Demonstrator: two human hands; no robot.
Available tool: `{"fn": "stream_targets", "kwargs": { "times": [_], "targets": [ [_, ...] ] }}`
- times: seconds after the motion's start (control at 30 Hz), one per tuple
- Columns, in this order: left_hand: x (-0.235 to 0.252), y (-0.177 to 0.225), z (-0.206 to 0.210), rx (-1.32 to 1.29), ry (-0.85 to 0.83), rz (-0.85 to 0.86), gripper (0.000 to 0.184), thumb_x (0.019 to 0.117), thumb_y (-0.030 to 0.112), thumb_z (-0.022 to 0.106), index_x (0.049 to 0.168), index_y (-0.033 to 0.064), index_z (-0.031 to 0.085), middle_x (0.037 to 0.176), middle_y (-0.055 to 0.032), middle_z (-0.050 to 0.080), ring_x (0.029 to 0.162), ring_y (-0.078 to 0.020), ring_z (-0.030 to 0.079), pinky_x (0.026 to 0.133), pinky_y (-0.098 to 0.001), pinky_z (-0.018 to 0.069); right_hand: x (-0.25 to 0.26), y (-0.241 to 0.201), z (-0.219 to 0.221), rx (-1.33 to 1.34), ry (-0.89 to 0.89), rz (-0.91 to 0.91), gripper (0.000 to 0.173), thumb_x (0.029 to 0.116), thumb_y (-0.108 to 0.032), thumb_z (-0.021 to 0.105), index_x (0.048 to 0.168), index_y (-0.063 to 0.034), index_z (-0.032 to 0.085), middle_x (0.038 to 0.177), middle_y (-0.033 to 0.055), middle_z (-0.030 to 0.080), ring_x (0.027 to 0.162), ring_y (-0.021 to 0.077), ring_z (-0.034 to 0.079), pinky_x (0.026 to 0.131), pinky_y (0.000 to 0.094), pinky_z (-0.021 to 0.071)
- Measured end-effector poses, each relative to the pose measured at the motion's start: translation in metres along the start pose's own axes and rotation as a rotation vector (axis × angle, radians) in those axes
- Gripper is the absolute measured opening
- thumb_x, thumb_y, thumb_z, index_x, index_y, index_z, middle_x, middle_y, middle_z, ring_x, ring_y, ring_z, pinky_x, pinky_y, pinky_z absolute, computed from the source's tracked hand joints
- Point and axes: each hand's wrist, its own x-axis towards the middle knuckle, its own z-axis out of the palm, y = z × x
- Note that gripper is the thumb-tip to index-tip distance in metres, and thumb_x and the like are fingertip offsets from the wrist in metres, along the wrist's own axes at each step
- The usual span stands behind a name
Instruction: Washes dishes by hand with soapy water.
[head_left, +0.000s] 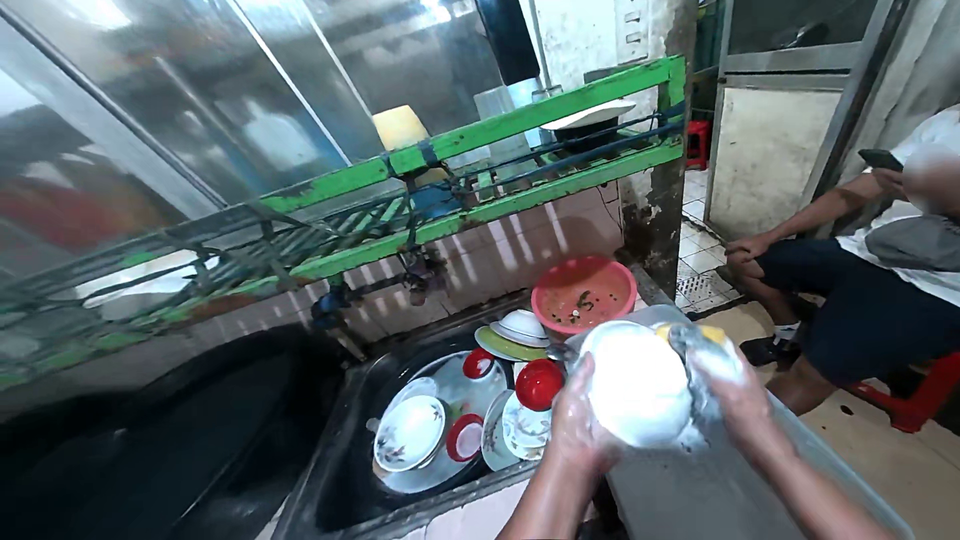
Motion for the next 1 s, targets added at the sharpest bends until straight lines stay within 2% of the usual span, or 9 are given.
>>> {"fn": "stream_targets", "kwargs": {
  "times": [0.2, 0.37, 0.43, 0.53, 0.6, 0.7, 0.8, 0.9, 1.0],
  "targets": [
    [-0.016, -0.02, -0.01, 0.971, -0.239, 0.396, 0.034, 0.1051, 0.014, 0.043, 0.119, -0.0079, 0.065, 0.112, -0.0117, 0.069, 0.104, -0.0053, 0.063, 0.096, -0.0245, 0.0505, 0.006, -0.045, 0.001, -0.372, -0.37, -0.079, 0.056, 0.0854, -0.038, 0.075, 0.135, -0.0126, 0.066, 0.121, 0.0106, 0.071, 0.111, 0.0243, 0.068, 0.098, 0.0512, 0.0542],
    [-0.022, -0.006, -0.007, 0.782, -0.173, 0.526, 0.051, 0.1035, 0.039, 0.041, 0.116, -0.0049, 0.063, 0.103, -0.0048, 0.071, 0.097, -0.0047, 0.068, 0.091, -0.0286, 0.0571, 0.029, -0.041, -0.01, 0.188, -0.171, 0.235, 0.041, 0.1001, -0.02, 0.064, 0.139, -0.009, 0.055, 0.114, 0.0092, 0.067, 0.095, 0.0147, 0.065, 0.082, 0.0361, 0.0564],
    [-0.01, -0.005, -0.013, 0.821, -0.035, 0.621, 0.059, 0.1098, 0.041, 0.029, 0.13, -0.0071, 0.058, 0.117, -0.0131, 0.068, 0.11, -0.0092, 0.065, 0.099, -0.0306, 0.0541, 0.025, -0.046, -0.01, 0.217, -0.04, 0.051, 0.042, 0.0971, -0.019, 0.067, 0.137, -0.0073, 0.057, 0.112, 0.0074, 0.069, 0.093, 0.012, 0.067, 0.08, 0.0352, 0.0585],
    [0.008, -0.002, -0.016, 0.616, 0.021, 0.241, 0.075, 0.1079, 0.058, 0.007, 0.15, 0.0041, 0.039, 0.129, -0.0219, 0.063, 0.107, -0.0298, 0.07, 0.08, -0.0476, 0.0629, 0.01, -0.08, -0.009, -0.041, 0.077, -0.334, 0.048, 0.0906, -0.024, 0.072, 0.133, -0.0046, 0.059, 0.114, 0.0075, 0.07, 0.099, 0.0108, 0.068, 0.087, 0.0356, 0.0587],
    [0.011, 0.003, -0.005, 0.246, 0.047, -0.093, 0.07, 0.1046, 0.067, 0.019, 0.151, 0.0174, 0.039, 0.134, -0.0262, 0.058, 0.112, -0.0475, 0.064, 0.078, -0.068, 0.0564, 0.005, -0.086, -0.009, -0.195, 0.047, -0.424, 0.046, 0.0865, -0.025, 0.074, 0.126, -0.0032, 0.065, 0.107, 0.0094, 0.072, 0.096, 0.015, 0.07, 0.086, 0.0397, 0.0597],
    [0.019, 0.003, -0.008, 0.229, 0.18, 0.011, 0.045, 0.0956, 0.002, 0.046, 0.139, 0.0071, 0.053, 0.119, -0.0216, 0.064, 0.098, -0.0349, 0.068, 0.074, -0.0525, 0.0583, 0.014, -0.061, -0.007, -0.099, -0.18, 0.051, 0.037, 0.0993, -0.019, 0.065, 0.131, -0.0009, 0.06, 0.099, 0.0134, 0.071, 0.082, 0.0203, 0.07, 0.076, 0.0409, 0.0601],
    [0.021, -0.014, -0.007, 0.677, 0.103, 0.222, 0.057, 0.09, -0.005, 0.054, 0.145, 0.0088, 0.054, 0.138, -0.0159, 0.059, 0.111, -0.0238, 0.065, 0.089, -0.0417, 0.0566, 0.012, -0.015, 0.018, 0.113, -0.208, 0.402, 0.039, 0.1067, -0.025, 0.054, 0.137, -0.0012, 0.055, 0.1, 0.0172, 0.068, 0.079, 0.024, 0.068, 0.071, 0.0423, 0.0594],
    [0.027, -0.023, -0.001, 0.867, 0.002, 0.361, 0.04, 0.1043, 0.014, 0.05, 0.143, 0.009, 0.057, 0.138, -0.0119, 0.062, 0.118, -0.0195, 0.063, 0.1, -0.0403, 0.0528, -0.02, 0.001, 0.039, -0.183, -0.33, 0.091, 0.044, 0.099, -0.021, 0.062, 0.134, 0.0063, 0.06, 0.126, 0.0216, 0.066, 0.119, 0.0277, 0.063, 0.106, 0.0433, 0.049],
    [0.032, 0.015, -0.005, 1.042, -0.07, 0.306, 0.044, 0.096, 0.003, 0.052, 0.136, 0.0145, 0.065, 0.131, -0.0074, 0.066, 0.107, -0.0175, 0.066, 0.09, -0.0398, 0.0558, -0.027, 0.017, 0.016, -0.63, -0.484, -0.547, 0.037, 0.0934, -0.036, 0.068, 0.116, -0.0074, 0.073, 0.115, 0.0163, 0.072, 0.116, 0.0394, 0.065, 0.095, 0.0619, 0.0528]
  ]
}}
